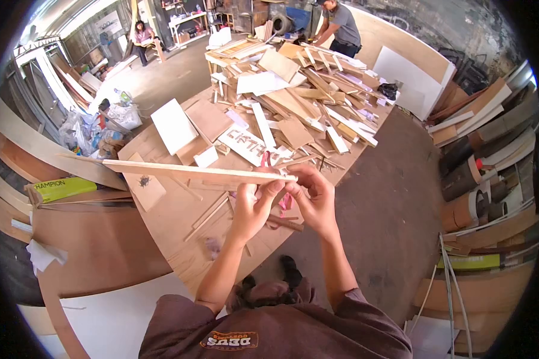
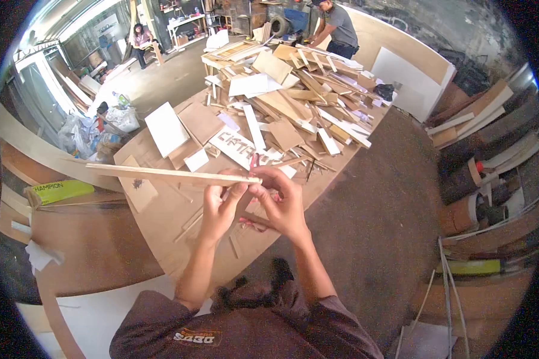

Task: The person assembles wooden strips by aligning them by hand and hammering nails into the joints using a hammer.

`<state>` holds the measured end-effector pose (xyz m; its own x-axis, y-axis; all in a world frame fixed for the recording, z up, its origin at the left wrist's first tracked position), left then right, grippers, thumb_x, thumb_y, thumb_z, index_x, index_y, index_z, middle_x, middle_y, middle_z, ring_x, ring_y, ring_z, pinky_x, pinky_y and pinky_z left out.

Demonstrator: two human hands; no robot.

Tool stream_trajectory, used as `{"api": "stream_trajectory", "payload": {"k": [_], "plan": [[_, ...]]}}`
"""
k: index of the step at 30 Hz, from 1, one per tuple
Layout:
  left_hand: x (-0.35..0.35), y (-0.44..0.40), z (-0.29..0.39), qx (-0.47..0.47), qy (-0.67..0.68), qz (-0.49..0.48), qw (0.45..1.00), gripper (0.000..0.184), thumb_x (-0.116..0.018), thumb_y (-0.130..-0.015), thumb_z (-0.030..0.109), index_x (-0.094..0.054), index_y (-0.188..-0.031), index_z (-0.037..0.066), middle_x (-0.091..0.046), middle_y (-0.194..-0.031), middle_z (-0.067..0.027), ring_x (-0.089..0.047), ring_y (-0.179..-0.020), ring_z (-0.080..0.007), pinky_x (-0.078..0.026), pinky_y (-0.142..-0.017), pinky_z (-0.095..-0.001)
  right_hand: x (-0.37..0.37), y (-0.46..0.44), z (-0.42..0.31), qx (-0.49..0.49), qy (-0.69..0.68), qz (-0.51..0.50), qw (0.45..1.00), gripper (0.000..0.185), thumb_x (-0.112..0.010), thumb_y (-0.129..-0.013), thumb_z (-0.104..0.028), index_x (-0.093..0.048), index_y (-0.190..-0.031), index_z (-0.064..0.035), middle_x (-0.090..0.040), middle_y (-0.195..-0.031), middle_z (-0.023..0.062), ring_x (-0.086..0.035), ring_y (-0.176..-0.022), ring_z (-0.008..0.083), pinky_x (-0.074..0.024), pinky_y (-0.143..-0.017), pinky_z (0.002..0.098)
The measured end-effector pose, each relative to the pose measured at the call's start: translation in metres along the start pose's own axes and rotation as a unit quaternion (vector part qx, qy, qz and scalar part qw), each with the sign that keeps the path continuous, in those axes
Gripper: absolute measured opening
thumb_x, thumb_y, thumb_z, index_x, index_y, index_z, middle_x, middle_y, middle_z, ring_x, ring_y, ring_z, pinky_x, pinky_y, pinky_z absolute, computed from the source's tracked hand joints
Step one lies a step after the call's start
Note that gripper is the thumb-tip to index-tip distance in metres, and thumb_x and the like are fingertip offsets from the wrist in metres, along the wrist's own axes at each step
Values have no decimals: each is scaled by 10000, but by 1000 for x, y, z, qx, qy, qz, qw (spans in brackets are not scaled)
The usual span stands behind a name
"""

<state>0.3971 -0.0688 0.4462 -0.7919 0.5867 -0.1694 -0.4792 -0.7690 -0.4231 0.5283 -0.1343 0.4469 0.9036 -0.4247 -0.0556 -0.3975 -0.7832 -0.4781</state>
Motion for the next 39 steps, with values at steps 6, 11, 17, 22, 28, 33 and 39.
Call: {"api": "stream_trajectory", "payload": {"k": [6, 11, 17, 22, 28, 33, 39], "plan": [[-14, -16, -12, 35, -46, 9, 998, 204, -642, -999, 145, -623, -1072, -45, -655, -1021, -89, -638, -950, -140, -513, -857, -295, 26, -19, 10, 38, 101, -32, 994, 265, -794, -839, -61, -732, -1093, -21, -725, -850, 100, -693, -772, 146, -535, -709, 291], [-18, -20, -22, 7, -68, 24, 997, 215, -636, -1004, 136, -633, -1092, -60, -675, -1022, -98, -639, -940, -139, -515, -831, -285, 35, -28, 28, 6, 60, -27, 998, 265, -800, -821, -30, -733, -1076, 2, -750, -875, 119, -719, -749, 158, -548, -677, 293], [-24, -27, -33, 39, -34, 55, 997, 241, -654, -994, 156, -665, -1067, -73, -708, -1024, -116, -662, -931, -145, -524, -814, -287, 43, -37, 39, 3, 48, -68, 997, 303, -803, -821, -28, -722, -1111, 13, -761, -915, 123, -739, -793, 158, -562, -697, 286], [-24, -27, -31, 47, -56, 72, 995, 270, -651, -1001, 165, -675, -1100, -85, -718, -972, -96, -648, -885, -109, -513, -773, -259, 40, -41, 38, -26, 26, -71, 997, 298, -792, -829, -10, -719, -1116, 20, -760, -911, 114, -736, -799, 148, -569, -695, 276], [-19, -25, -38, 66, -29, 124, 990, 292, -692, -979, 218, -714, -1046, -65, -719, -905, -54, -601, -793, -71, -475, -698, -223, 33, -36, 47, -21, -12, -46, 999, 286, -798, -837, -30, -713, -1105, 21, -754, -861, 95, -704, -749, 106, -565, -700, 268], [-15, -24, -30, 40, -45, 122, 991, 312, -697, -975, 244, -719, -1029, -62, -715, -902, -49, -600, -795, -72, -472, -700, -225, 27, -33, 42, 3, -8, -6, 1000, 296, -809, -837, -49, -697, -1106, 4, -750, -809, 77, -691, -733, 89, -539, -664, 256], [-6, -22, -39, 100, 130, 182, 970, 227, -702, -965, 230, -703, -995, 5, -713, -955, -46, -640, -882, -99, -497, -818, -280, 17, -35, 38, -24, -33, -32, 999, 308, -807, -841, -65, -691, -1120, 0, -749, -799, 82, -687, -718, 90, -520, -641, 250]]}}
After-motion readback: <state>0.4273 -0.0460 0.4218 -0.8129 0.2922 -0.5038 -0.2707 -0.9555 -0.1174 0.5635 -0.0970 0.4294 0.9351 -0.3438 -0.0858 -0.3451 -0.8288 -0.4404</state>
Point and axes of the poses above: each hand's wrist, its own y-axis away from the middle knuckle, its own x-axis out of the back of the hand, z = x × y, the point moved 4 cm from there along -y, towards the middle knuckle
